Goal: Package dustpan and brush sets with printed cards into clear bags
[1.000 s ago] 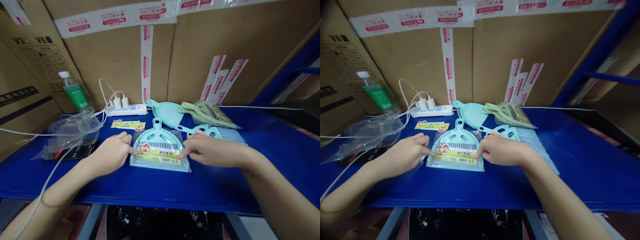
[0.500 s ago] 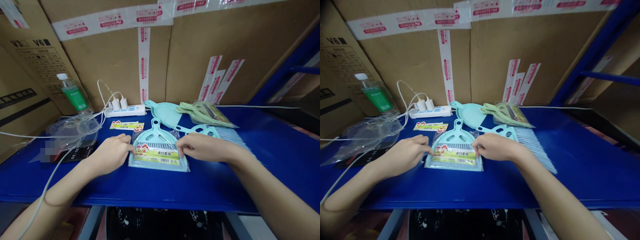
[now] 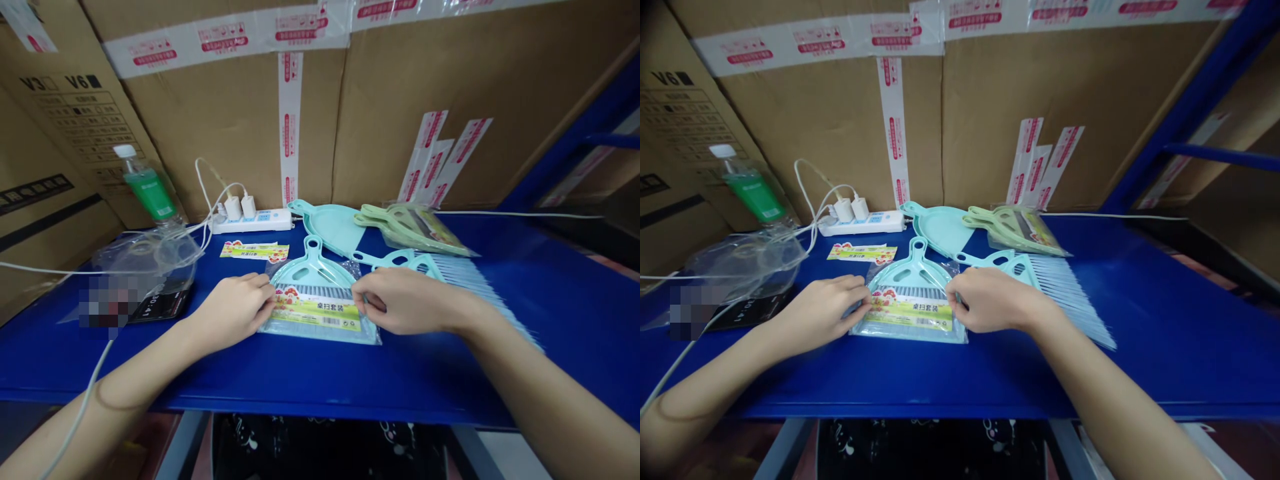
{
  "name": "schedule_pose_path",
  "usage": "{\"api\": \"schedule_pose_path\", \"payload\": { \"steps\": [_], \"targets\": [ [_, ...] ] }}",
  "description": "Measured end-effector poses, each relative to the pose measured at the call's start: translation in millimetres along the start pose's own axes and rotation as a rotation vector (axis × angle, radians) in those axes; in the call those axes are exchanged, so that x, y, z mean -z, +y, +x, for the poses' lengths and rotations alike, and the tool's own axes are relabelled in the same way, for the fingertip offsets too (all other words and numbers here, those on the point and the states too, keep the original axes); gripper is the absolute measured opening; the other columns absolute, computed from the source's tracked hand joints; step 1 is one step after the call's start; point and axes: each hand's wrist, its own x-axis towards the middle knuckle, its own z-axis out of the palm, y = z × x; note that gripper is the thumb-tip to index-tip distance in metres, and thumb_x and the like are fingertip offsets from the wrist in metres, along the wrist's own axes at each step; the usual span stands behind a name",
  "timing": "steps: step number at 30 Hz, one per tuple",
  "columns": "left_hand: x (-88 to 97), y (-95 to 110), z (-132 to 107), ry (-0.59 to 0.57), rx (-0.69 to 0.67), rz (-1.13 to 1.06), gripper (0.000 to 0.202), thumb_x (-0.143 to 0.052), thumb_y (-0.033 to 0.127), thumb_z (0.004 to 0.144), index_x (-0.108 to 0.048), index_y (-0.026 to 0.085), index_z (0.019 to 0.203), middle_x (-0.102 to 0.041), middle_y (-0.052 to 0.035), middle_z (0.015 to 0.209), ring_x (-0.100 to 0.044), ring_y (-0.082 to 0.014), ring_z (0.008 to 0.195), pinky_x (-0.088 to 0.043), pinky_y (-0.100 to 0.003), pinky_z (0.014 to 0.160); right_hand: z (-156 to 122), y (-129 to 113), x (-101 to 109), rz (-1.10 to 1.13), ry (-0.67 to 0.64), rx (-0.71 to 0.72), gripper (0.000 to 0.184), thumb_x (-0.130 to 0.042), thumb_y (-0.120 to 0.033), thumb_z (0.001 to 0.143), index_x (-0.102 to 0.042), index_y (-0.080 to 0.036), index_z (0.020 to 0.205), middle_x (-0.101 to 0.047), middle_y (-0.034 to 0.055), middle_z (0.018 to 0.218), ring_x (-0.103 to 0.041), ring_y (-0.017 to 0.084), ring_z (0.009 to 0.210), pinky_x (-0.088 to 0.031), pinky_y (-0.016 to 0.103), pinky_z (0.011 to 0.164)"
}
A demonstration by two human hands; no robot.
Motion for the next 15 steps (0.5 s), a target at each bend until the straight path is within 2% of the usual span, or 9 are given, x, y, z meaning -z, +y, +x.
{"api": "schedule_pose_path", "payload": {
  "steps": [8,15],
  "targets": [
    [-0.4,7.0,0.3,0.051,-0.068,0.139,0.021,-0.05,0.018,0.088,-0.06,0.016,0.07,-0.059,-0.0029,0.069,-0.057,-0.0187,0.066,-0.045,-0.028,0.055,4.9,-3.6,-2.7,-0.024,0.019,-0.028,0.011,-0.053,-0.015,0.071,-0.05,-0.019,0.062,-0.059,0.0014,0.065,-0.046,0.014,0.06,-0.028,0.026,0.056],
    [-3.0,7.2,0.0,0.096,-0.1,0.157,0.017,-0.05,0.016,0.087,-0.06,0.016,0.074,-0.058,-0.0024,0.068,-0.055,-0.018,0.065,-0.044,-0.027,0.054,7.0,-0.8,-3.1,0.016,0.026,0.081,0.014,-0.049,-0.011,0.073,-0.045,-0.019,0.062,-0.053,-0.0009,0.062,-0.042,0.012,0.056,-0.027,0.027,0.055]
  ]
}}
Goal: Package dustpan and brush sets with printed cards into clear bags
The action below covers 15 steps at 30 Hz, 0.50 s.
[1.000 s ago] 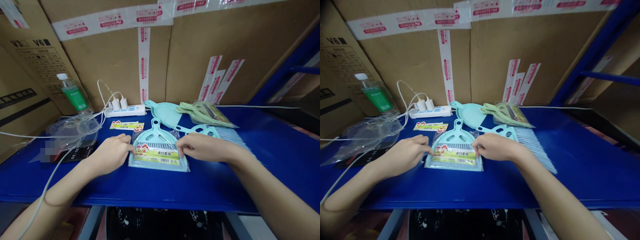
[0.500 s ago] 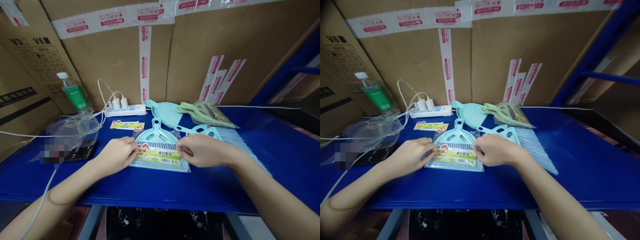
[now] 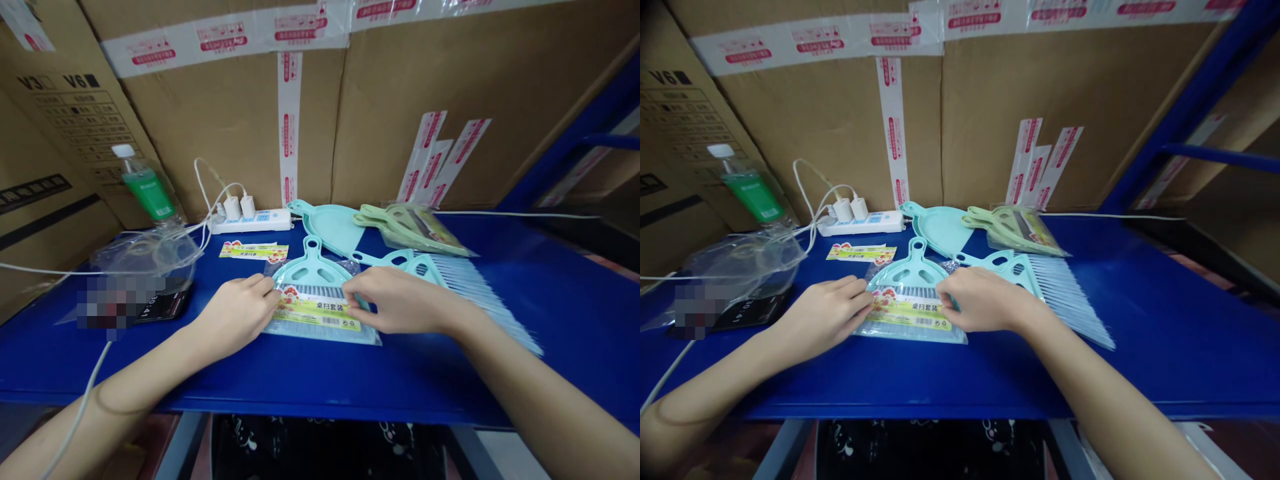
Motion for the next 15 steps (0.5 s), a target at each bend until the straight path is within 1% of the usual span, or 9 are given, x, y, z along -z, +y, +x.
{"api": "schedule_pose_path", "payload": {
  "steps": [3,5,10,13,15],
  "targets": [
    [-0.1,1,-1,0.014,-0.02,-0.003,0.02,-0.045,0.018,0.09,-0.061,0.015,0.077,-0.057,-0.0023,0.068,-0.054,-0.0162,0.065,-0.043,-0.026,0.055,-1,1,-1,0.026,0.024,0.072,0.013,-0.046,-0.01,0.073,-0.046,-0.019,0.064,-0.052,-0.0014,0.061,-0.041,0.012,0.055,-0.027,0.027,0.056],
    [0.7,2,-1,0.021,-0.036,-0.003,0.021,-0.043,0.018,0.091,-0.061,0.015,0.08,-0.057,-0.0025,0.069,-0.054,-0.0158,0.066,-0.044,-0.026,0.057,0,1,-2,0.052,0.037,0.116,0.012,-0.046,-0.01,0.074,-0.047,-0.019,0.066,-0.053,-0.0006,0.064,-0.043,0.012,0.058,-0.029,0.027,0.057],
    [2.6,5,-1,0.014,-0.118,-0.037,0.019,-0.041,0.014,0.09,-0.061,0.015,0.091,-0.061,-0.0042,0.078,-0.058,-0.0174,0.071,-0.048,-0.029,0.061,4,-2,-3,0.098,0.068,0.191,0.009,-0.047,-0.011,0.076,-0.052,-0.019,0.073,-0.056,0.0017,0.07,-0.049,0.015,0.065,-0.035,0.028,0.062],
    [2.8,9,-1,-0.009,-0.159,-0.072,0.022,-0.042,0.012,0.089,-0.06,0.016,0.101,-0.063,-0.0048,0.085,-0.06,-0.0176,0.075,-0.049,-0.029,0.064,5,-6,-5,0.125,0.101,0.246,0.012,-0.048,-0.011,0.078,-0.058,-0.018,0.08,-0.06,0.0028,0.074,-0.052,0.016,0.068,-0.038,0.029,0.066],
    [2.4,11,-1,-0.02,-0.175,-0.091,0.027,-0.043,0.012,0.088,-0.057,0.017,0.111,-0.063,-0.0052,0.089,-0.061,-0.018,0.078,-0.051,-0.029,0.066,6,-7,-7,0.15,0.132,0.279,0.016,-0.049,-0.011,0.08,-0.063,-0.016,0.087,-0.062,0.0035,0.077,-0.054,0.016,0.072,-0.039,0.029,0.069]
  ]
}}
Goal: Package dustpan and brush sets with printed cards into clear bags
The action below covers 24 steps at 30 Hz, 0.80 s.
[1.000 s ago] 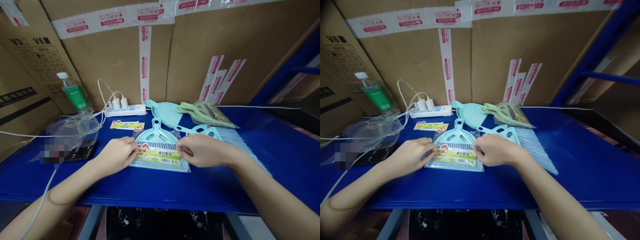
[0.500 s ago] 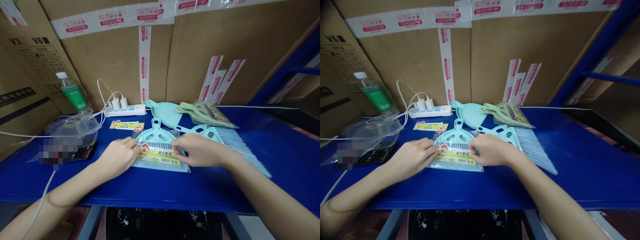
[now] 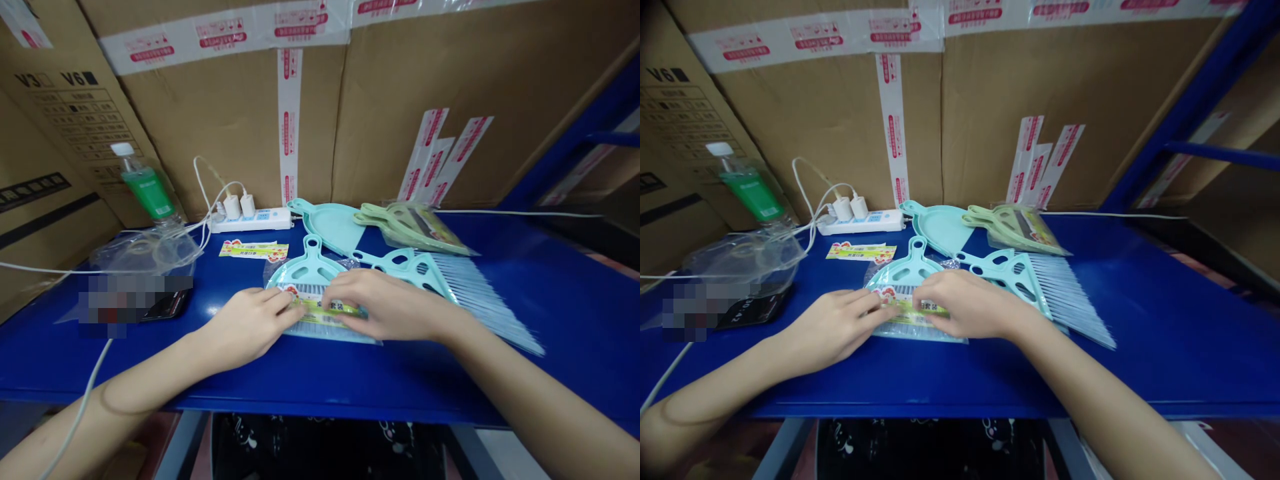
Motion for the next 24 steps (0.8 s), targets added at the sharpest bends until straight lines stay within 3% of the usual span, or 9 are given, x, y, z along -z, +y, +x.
{"api": "schedule_pose_path", "payload": {
  "steps": [5,13,24],
  "targets": [
    [-3.7,2.6,1.1,-0.043,-0.021,-0.018,0.037,-0.044,0.012,0.089,-0.052,0.02,0.123,-0.062,-0.0064,0.092,-0.063,-0.0196,0.084,-0.053,-0.031,0.07,1.7,-1.5,-3.9,-0.038,0.004,0.045,0.023,-0.052,-0.014,0.083,-0.07,-0.017,0.098,-0.061,0.0029,0.073,-0.052,0.016,0.072,-0.038,0.03,0.07],
    [-2.2,3.6,3.7,-0.132,0.035,-0.048,0.042,-0.045,0.009,0.086,-0.053,0.023,0.125,-0.06,-0.0073,0.1,-0.064,-0.0187,0.081,-0.054,-0.03,0.067,3.4,-2.4,-3.3,-0.13,-0.043,0.046,0.023,-0.049,-0.018,0.087,-0.072,-0.02,0.088,-0.05,0.0002,0.067,-0.044,0.015,0.065,-0.035,0.032,0.071],
    [2.0,2.2,5.4,-0.207,0.05,-0.061,0.04,-0.044,0.01,0.087,-0.053,0.023,0.123,-0.06,-0.0066,0.098,-0.063,-0.0186,0.084,-0.053,-0.028,0.067,-0.5,-4.2,-4.3,-0.142,-0.079,-0.038,0.023,-0.051,-0.017,0.086,-0.073,-0.023,0.091,-0.058,0.0021,0.07,-0.049,0.017,0.069,-0.035,0.036,0.078]
  ]
}}
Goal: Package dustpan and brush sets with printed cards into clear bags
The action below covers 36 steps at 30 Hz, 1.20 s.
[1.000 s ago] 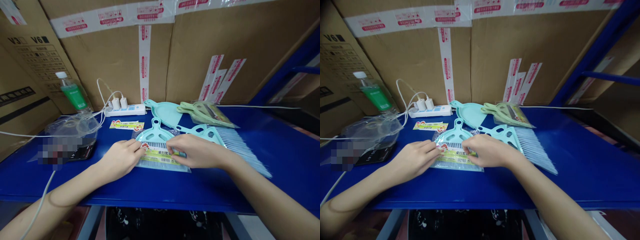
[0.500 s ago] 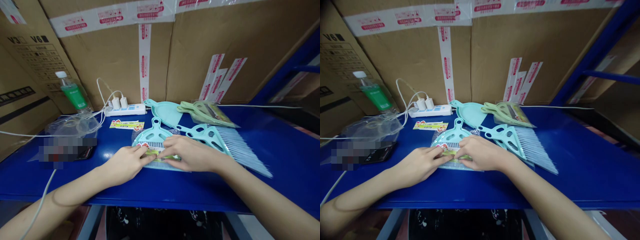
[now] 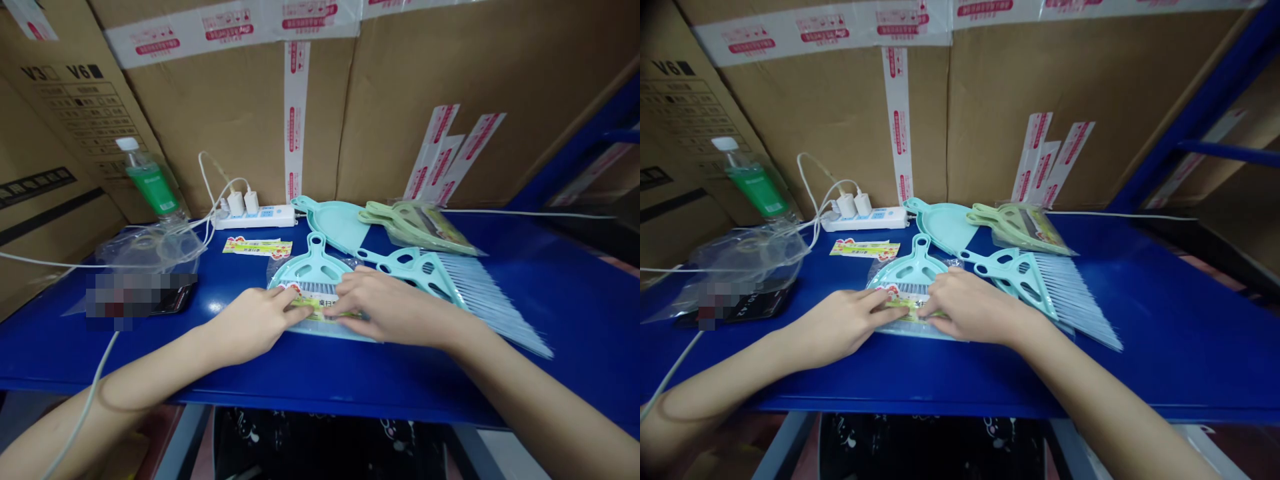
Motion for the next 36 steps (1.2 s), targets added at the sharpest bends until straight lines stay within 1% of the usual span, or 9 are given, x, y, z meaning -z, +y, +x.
{"api": "schedule_pose_path", "payload": {
  "steps": [4,9,12,16,22,25,28,33,36],
  "targets": [
    [1.6,-3,-1,-0.011,-0.003,0.005,0.041,-0.045,0.01,0.087,-0.054,0.025,0.124,-0.061,-0.0065,0.103,-0.062,-0.0192,0.087,-0.053,-0.029,0.068,-2,2,1,0.026,-0.033,-0.041,0.022,-0.053,-0.02,0.087,-0.073,-0.024,0.094,-0.062,0.0037,0.072,-0.052,0.019,0.074,-0.035,0.04,0.082],
    [4.6,-6,-3,-0.008,0.03,-0.012,0.043,-0.045,0.007,0.084,-0.058,0.026,0.12,-0.061,-0.0043,0.089,-0.061,-0.0179,0.081,-0.051,-0.027,0.067,-5,3,4,0.014,-0.03,-0.055,0.021,-0.055,-0.02,0.086,-0.074,-0.024,0.093,-0.062,0.0047,0.074,-0.051,0.02,0.074,-0.035,0.04,0.083],
    [6.6,-8,-5,-0.009,0.057,-0.037,0.044,-0.046,0.005,0.081,-0.062,0.027,0.116,-0.061,-0.004,0.088,-0.061,-0.0181,0.08,-0.05,-0.027,0.066,-8,5,6,0.025,-0.006,-0.064,0.019,-0.056,-0.024,0.086,-0.075,-0.024,0.089,-0.062,0.0042,0.072,-0.051,0.019,0.073,-0.035,0.04,0.082],
    [8.6,-11,-8,-0.005,0.093,-0.066,0.045,-0.046,0.003,0.078,-0.066,0.028,0.109,-0.062,-0.0036,0.086,-0.061,-0.0179,0.079,-0.049,-0.027,0.066,-12,8,7,0.05,-0.039,-0.073,0.021,-0.054,-0.027,0.087,-0.075,-0.026,0.089,-0.065,0.004,0.073,-0.051,0.018,0.068,-0.036,0.038,0.078],
    [13.5,-19,-11,-0.03,0.183,-0.134,0.055,-0.042,-0.001,0.072,-0.069,0.035,0.104,-0.065,-0.0004,0.083,-0.062,-0.0151,0.077,-0.047,-0.022,0.063,-14,7,13,0.116,-0.094,-0.135,0.021,-0.055,-0.023,0.084,-0.076,-0.024,0.087,-0.073,0.0029,0.076,-0.058,0.017,0.066,-0.038,0.032,0.069],
    [16.7,-21,-11,-0.04,0.2,-0.145,0.055,-0.041,0.0,0.07,-0.071,0.034,0.1,-0.064,-0.0004,0.077,-0.061,-0.015,0.074,-0.046,-0.022,0.061,-17,8,16,0.151,-0.116,-0.176,0.022,-0.055,-0.023,0.084,-0.076,-0.023,0.087,-0.075,0.0026,0.08,-0.061,0.017,0.067,-0.04,0.03,0.065],
    [19.4,-22,-12,-0.058,0.205,-0.138,0.056,-0.04,0.0,0.069,-0.071,0.034,0.1,-0.064,-0.0002,0.078,-0.061,-0.0151,0.072,-0.046,-0.022,0.06,-20,10,19,0.179,-0.139,-0.22,0.023,-0.054,-0.026,0.084,-0.077,-0.024,0.086,-0.075,0.0028,0.082,-0.062,0.016,0.066,-0.04,0.027,0.06],
    [20.8,-25,-14,-0.071,0.238,-0.122,0.055,-0.039,-0.001,0.066,-0.074,0.033,0.093,-0.062,-0.0005,0.075,-0.06,-0.0146,0.068,-0.043,-0.022,0.055,-23,12,23,0.134,-0.169,-0.305,0.026,-0.053,-0.031,0.083,-0.076,-0.023,0.073,-0.069,0.0008,0.064,-0.053,0.012,0.052,-0.035,0.025,0.052],
    [19.6,-27,-14,-0.076,0.249,-0.13,0.055,-0.039,0.0,0.066,-0.073,0.033,0.093,-0.059,-0.0003,0.071,-0.059,-0.015,0.068,-0.041,-0.022,0.055,-23,12,24,0.14,-0.188,-0.335,0.027,-0.052,-0.033,0.083,-0.075,-0.023,0.073,-0.065,-0.0001,0.06,-0.048,0.011,0.05,-0.033,0.025,0.051]
  ]
}}
